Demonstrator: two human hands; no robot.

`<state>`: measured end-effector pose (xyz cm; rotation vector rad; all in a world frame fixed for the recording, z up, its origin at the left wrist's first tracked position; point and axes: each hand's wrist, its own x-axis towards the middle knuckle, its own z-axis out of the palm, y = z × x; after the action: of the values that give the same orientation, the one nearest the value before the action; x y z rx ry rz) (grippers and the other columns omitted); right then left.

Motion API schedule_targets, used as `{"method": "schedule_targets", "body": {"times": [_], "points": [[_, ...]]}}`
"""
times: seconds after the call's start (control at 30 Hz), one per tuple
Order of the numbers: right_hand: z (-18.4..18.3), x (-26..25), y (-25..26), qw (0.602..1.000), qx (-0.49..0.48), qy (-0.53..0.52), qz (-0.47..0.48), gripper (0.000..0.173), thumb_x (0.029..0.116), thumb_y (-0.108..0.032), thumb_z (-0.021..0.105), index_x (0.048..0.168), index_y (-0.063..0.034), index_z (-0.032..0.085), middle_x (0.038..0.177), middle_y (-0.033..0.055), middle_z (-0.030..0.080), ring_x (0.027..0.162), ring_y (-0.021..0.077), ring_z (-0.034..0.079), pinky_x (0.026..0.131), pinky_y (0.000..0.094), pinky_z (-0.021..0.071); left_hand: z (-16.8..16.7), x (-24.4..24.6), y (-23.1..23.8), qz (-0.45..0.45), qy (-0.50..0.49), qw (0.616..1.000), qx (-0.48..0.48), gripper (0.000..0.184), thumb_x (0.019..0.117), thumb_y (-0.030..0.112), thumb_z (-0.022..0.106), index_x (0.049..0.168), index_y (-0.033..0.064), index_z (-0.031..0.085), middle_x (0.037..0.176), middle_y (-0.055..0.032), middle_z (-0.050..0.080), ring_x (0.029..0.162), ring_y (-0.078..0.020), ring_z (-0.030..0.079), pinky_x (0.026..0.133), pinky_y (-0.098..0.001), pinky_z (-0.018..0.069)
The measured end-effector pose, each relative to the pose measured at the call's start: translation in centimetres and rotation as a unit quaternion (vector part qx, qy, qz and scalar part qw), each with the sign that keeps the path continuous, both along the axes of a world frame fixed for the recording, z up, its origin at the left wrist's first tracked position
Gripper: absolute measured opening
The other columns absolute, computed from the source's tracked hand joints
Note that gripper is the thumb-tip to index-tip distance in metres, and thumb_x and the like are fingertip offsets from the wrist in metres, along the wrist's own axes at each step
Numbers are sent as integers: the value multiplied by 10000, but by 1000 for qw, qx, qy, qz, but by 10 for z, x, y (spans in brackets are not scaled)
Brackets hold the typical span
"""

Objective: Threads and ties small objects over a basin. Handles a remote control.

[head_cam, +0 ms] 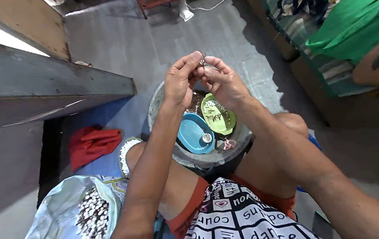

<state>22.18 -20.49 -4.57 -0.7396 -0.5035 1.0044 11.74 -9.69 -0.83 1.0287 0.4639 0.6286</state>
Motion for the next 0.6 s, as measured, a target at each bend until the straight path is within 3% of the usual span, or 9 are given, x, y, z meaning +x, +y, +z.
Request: {"method": "schedule_targets", "body": {"times": [0.17,0.3,0.37,0.43,0.5,0.57,0.6], "points": [[-1,3,-1,999,-20,32,20,292,1024,-26,543,1313,-67,535,1060,124,703,812,122,661,770,269,562,0,-5,14,34,-21,999,37,134,1013,179,662,1029,52,703,843,-41,662,714,-121,617,707,-285,563],[-3,6,-1,999,-38,30,9,274,1023,-43,549,1296,-62,553,1043,125,709,780,113,656,733,251,558,6,-11,25,79,-3,986,148,128,1022,149,650,1031,30,694,844,-38,689,701,-118,641,674,-270,576],[-3,7,-1,999,-45,29,4,271,1027,-54,543,1297,-66,551,1043,116,708,779,110,653,733,250,555,5,-11,23,70,17,974,217,163,1033,116,618,1130,0,679,884,-54,698,722,-138,660,683,-296,590],[0,5,1,998,-60,35,-6,261,1020,-63,537,1280,-73,563,1027,99,701,772,110,642,731,257,550,5,-11,22,23,40,956,289,311,1020,81,611,1313,-22,607,1033,-101,694,800,-180,688,719,-345,617],[2,4,2,997,-66,41,-12,263,1005,-63,545,1266,-74,578,1009,94,688,771,115,634,729,266,550,6,-11,19,-26,59,947,313,452,1003,86,640,1424,-31,524,1126,-129,678,861,-210,706,750,-374,635],[2,4,2,997,-66,42,-13,252,996,-66,562,1245,-84,596,967,80,671,761,113,620,721,265,544,6,-11,14,-39,85,951,294,470,975,102,698,1395,-41,541,1094,-122,688,837,-202,712,739,-363,640],[2,5,2,997,-65,42,-13,245,996,-68,566,1238,-88,601,952,75,662,755,111,611,714,262,539,5,-10,12,-33,99,952,289,406,961,118,722,1316,-36,600,1039,-104,706,803,-182,706,718,-344,631]]}}
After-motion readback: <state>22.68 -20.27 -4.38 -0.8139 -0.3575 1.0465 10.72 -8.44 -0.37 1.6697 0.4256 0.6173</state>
